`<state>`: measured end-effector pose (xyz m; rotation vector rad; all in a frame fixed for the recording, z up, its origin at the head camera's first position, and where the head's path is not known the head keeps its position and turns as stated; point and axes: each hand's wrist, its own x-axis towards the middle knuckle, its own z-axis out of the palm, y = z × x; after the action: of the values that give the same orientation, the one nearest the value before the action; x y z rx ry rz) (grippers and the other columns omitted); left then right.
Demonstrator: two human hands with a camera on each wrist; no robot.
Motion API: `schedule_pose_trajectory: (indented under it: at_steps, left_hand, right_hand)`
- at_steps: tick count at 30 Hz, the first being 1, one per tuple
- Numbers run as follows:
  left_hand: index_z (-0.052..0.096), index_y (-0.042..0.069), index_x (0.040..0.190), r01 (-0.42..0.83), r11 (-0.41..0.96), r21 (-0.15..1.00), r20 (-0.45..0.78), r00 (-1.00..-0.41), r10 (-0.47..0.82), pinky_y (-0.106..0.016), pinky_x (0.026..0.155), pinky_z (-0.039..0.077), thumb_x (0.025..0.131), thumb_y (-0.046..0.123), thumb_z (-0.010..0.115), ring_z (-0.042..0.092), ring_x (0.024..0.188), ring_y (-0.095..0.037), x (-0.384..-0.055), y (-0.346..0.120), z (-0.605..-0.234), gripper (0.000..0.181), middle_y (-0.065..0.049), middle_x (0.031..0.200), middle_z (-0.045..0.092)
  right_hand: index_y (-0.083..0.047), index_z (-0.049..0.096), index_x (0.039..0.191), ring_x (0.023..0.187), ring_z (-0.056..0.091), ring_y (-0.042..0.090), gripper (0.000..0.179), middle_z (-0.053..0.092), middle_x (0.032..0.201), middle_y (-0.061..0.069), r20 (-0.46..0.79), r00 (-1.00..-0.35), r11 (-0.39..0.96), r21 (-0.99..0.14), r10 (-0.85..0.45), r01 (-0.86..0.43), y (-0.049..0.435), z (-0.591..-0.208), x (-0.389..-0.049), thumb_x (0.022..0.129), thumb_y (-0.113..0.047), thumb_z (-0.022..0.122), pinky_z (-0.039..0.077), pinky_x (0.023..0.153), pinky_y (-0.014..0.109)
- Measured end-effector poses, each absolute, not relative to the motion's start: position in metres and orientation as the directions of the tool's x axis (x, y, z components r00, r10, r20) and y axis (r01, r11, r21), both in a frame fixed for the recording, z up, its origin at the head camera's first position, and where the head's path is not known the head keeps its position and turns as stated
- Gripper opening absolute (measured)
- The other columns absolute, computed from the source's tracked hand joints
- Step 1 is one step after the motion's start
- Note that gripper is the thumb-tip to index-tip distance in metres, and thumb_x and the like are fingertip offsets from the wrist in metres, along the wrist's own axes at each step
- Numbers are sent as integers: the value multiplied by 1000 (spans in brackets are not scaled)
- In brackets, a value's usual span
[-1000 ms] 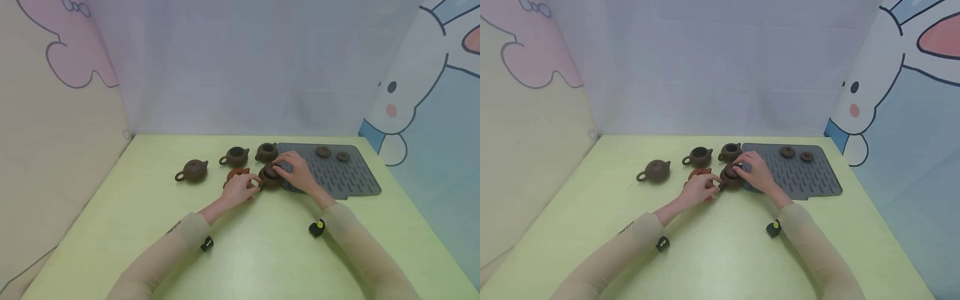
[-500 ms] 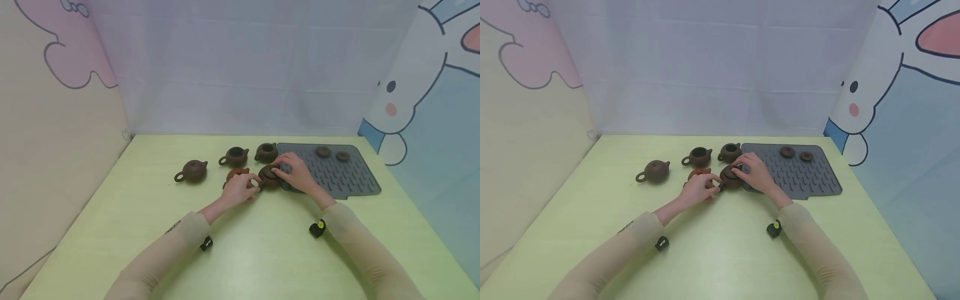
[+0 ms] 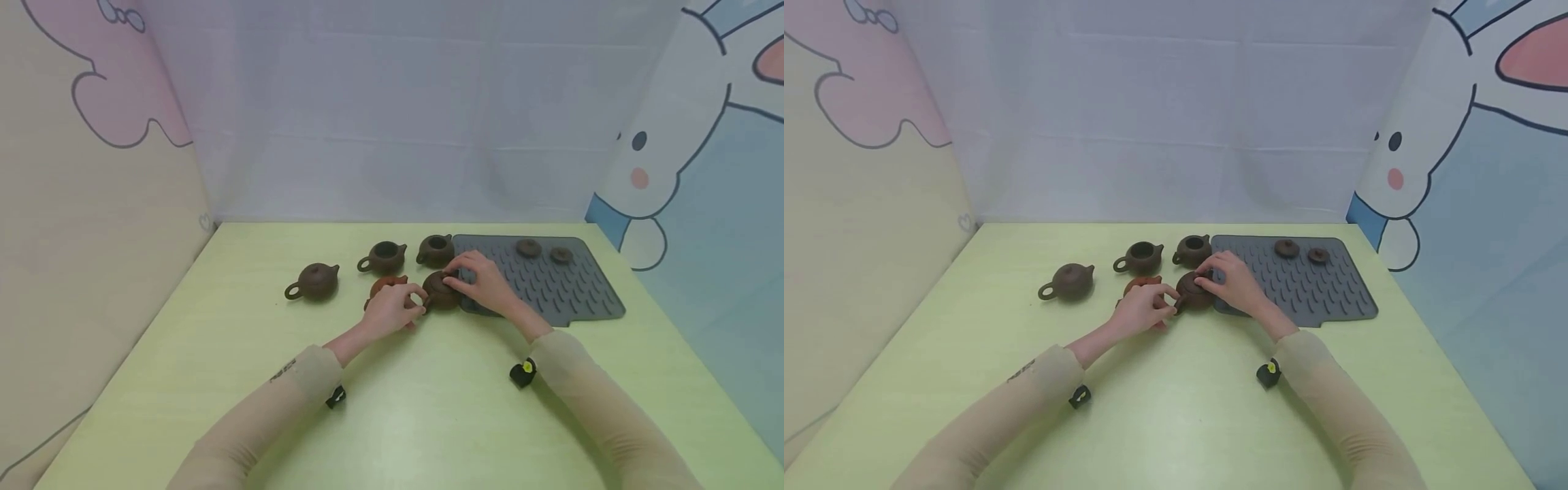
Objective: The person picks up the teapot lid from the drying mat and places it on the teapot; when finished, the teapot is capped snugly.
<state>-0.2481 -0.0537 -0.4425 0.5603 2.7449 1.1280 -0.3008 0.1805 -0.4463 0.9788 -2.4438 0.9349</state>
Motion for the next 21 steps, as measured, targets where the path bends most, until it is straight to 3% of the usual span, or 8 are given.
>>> schedule_pose_trajectory:
  at_steps: [21]
  left_hand:
    - [68,13,115,277,599,752,27,-920,391,-26,56,55,92,22,70,70,56,-10,-252,-62,-435,25,-3,81,76]
  right_hand:
    - [-12,73,100,99,61,22,16,71,99,5,530,-687,534,-438,-497,-724,182,-448,-304,86,-18,78,51,88,45]
